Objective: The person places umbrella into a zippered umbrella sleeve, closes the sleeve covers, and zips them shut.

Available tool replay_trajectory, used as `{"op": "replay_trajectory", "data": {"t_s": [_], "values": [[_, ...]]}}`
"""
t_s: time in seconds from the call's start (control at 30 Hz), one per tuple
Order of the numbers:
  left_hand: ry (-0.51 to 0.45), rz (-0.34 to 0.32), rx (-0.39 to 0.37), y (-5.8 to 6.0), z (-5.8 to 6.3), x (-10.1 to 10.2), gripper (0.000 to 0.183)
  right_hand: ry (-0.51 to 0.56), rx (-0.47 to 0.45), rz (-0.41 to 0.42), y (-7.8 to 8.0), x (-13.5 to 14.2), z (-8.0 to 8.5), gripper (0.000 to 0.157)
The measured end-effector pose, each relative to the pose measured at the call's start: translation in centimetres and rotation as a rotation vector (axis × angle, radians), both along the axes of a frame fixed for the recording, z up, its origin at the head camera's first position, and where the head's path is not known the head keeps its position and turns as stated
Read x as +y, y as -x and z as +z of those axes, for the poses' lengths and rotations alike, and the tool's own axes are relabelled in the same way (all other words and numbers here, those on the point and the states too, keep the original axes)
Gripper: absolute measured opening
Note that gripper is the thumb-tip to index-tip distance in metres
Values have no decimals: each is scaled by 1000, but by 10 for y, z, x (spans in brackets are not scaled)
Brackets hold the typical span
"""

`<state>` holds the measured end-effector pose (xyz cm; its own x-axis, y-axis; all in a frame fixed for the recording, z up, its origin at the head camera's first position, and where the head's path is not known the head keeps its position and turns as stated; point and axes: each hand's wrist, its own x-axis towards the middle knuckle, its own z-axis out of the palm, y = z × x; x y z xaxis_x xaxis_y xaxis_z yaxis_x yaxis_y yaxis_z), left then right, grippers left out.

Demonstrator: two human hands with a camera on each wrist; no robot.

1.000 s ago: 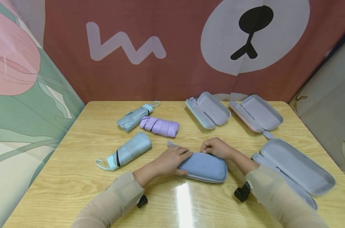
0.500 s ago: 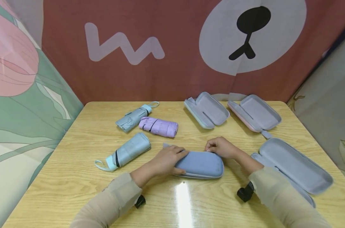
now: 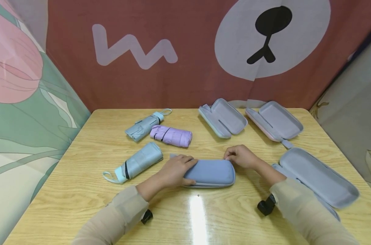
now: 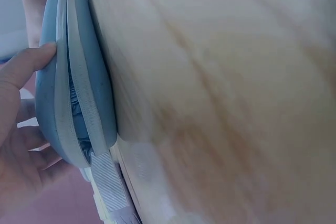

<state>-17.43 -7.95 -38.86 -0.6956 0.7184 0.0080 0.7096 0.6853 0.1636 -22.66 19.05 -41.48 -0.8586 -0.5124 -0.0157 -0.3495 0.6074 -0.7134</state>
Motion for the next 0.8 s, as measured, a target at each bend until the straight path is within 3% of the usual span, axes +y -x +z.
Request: {"op": "replay_trajectory", "data": {"t_s": [0.43,0.6,0.8], "values": [[15,119,63,3,-3,-4,69,9,-76,-77,-3,11,-2,7],[21,159,81,2,-1,-2,69,55,-126,-92,-6,10,-1,7],[32,185,156,3,-3,2,67,116,-150,-101,-8,12,-3,8]]}}
